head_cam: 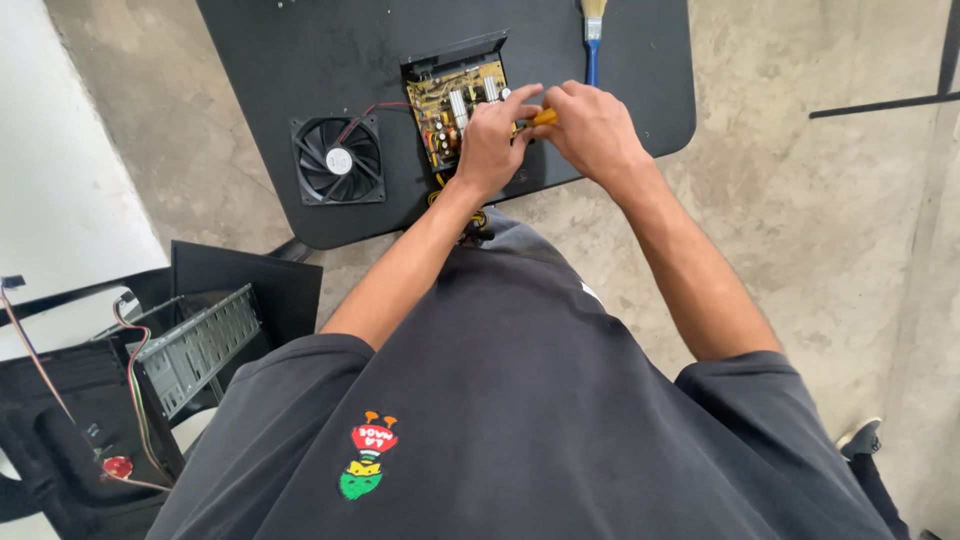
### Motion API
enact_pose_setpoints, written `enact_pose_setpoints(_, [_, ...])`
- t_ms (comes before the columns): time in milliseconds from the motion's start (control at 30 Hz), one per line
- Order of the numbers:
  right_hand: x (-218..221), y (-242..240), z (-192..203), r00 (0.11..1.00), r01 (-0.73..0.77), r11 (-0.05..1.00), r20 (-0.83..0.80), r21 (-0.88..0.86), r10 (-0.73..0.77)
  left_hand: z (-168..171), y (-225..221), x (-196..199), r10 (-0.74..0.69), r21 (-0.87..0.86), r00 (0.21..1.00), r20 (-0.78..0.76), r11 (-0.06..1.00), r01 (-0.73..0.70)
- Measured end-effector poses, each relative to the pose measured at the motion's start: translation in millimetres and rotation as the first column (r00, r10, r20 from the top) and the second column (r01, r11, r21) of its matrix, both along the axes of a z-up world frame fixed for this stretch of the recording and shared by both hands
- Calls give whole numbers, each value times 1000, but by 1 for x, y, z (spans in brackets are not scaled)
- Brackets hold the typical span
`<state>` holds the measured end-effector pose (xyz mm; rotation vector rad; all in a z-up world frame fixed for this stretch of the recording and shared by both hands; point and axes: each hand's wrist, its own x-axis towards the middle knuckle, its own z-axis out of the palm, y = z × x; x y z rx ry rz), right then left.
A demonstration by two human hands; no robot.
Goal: The person is disassembling a computer power supply unit, cleaning the fan and internal components with a brush, and then reassembling the unit.
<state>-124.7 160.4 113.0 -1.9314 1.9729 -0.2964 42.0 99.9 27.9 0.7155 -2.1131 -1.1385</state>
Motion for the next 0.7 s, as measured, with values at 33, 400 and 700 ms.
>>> enact_pose_setpoints(33, [-1,-3,-3,980,12,993,-198,118,12,8,-3,-1,-13,-22,999,-46,1000,12])
enact_pose_setpoints(400, [16,-12,9,706,-542,840,-536,10,462,1,-7,2,-36,-62,996,-81,998,31])
enact_pose_setpoints(700, [17,-21,-3,848,-178,951,-450,252,278,8,-32,2,-190,107,978,-88,974,199])
